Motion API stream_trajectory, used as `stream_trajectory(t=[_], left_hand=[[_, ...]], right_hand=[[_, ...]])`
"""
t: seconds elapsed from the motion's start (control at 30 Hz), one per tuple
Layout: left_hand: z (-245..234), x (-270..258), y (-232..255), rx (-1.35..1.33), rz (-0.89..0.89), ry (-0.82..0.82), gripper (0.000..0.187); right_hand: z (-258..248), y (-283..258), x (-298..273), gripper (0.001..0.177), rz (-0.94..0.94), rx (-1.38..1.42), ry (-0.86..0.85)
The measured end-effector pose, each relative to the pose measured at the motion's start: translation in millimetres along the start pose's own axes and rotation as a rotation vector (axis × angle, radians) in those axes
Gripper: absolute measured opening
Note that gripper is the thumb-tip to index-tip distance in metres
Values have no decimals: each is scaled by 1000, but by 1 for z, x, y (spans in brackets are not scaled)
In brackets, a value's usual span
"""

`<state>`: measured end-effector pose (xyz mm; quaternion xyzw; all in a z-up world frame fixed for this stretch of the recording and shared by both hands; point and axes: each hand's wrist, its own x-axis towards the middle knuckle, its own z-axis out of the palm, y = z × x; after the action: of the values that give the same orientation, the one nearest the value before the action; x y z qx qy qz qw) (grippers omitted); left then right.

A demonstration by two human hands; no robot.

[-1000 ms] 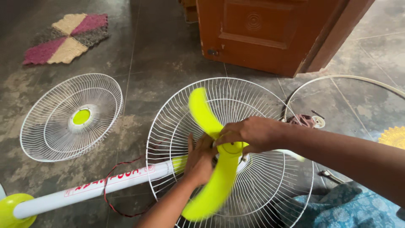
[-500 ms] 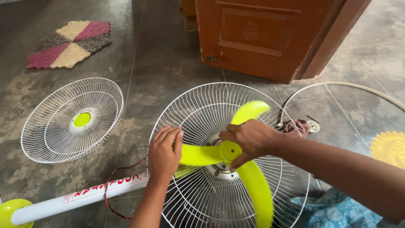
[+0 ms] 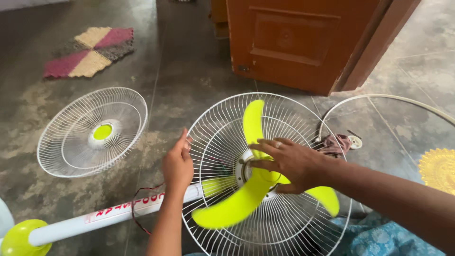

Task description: The person attaches a yellow fan blade to the motor hub of a disassembled electric fan, aligns it, and secures it with a white plastic nut. The person then places the front wire cage over the blade assembly.

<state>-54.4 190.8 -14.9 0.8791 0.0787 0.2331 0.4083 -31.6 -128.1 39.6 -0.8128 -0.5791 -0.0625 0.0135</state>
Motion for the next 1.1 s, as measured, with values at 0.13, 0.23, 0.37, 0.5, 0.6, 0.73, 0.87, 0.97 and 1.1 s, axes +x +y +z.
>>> stream_trajectory(t=[0.13,0.23,0.37,0.5,0.6,0.73,0.87,0.97,1.1], left_hand=[[3,23,-34,-130,-148,-187,44],[12,33,-49,-345,-210,-220,45],[16,41,-50,-538,-263,-216,54],[11,37,-36,73,-318,-157,81],[9,36,-21,29,-235,-85,87],[4,38,-7,81,-321,-156,86],[4,35,-9,73,-271,-116,87],[3,30,-8,62,-255,-102,88],[0,29,-1,40,-191,-72,89]], right_hand=[[-1,2,11,89,-7,-262,-10],[-13,-6,24,72,365,202,-368],[-35,-6,37,77,659,-20,-612],[-39,7,27,70,532,29,-192],[-23,12,20,66,351,121,25],[-7,17,18,75,324,70,149],[5,24,27,72,539,194,508],[21,21,49,70,723,259,674],[42,12,77,78,748,70,515]])
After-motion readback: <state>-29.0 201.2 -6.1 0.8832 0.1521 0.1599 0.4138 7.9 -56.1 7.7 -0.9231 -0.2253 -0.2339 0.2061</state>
